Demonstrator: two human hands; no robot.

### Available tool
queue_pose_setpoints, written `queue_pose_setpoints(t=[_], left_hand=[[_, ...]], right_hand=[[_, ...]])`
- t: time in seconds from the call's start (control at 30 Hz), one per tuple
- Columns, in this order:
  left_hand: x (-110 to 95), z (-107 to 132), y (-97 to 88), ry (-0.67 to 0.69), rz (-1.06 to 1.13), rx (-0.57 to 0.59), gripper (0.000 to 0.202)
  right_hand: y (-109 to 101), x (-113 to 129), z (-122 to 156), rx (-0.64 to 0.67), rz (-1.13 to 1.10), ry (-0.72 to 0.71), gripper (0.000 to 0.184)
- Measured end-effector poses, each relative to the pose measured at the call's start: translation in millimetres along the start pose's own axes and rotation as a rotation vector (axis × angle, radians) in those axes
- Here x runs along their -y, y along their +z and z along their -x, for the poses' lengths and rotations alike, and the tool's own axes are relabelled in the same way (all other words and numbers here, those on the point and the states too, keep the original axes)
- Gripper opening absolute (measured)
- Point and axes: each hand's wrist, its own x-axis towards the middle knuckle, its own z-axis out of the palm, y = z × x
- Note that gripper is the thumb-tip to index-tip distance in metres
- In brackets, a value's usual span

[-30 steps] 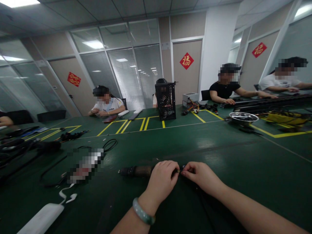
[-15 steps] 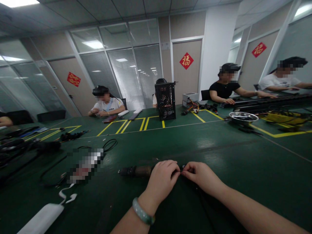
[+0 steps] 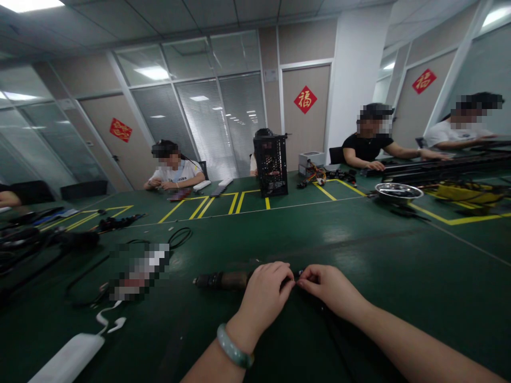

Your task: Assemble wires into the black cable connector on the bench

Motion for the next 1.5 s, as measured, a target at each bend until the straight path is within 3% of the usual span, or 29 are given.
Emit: queue_pose_setpoints(t=[0.37,0.63,1.5], left_hand=[[1.6,0.2,3.1,0.007,-0.006,-0.001,0.018],[2.3,0.7,2.1,0.015,0.013,0.000,0.011],[3.1,0.2,5.1,-0.016,-0.017,-0.018,0.015]], right_hand=[[1.9,-2.2,-0.8,-0.006,-0.010,-0.020,0.016],[-0.3,-0.2,-0.2,0.001,-0.008,-0.009,0.016],[-1.2,-5.9,-2.9,0.020,-0.033,-0.040,0.014]])
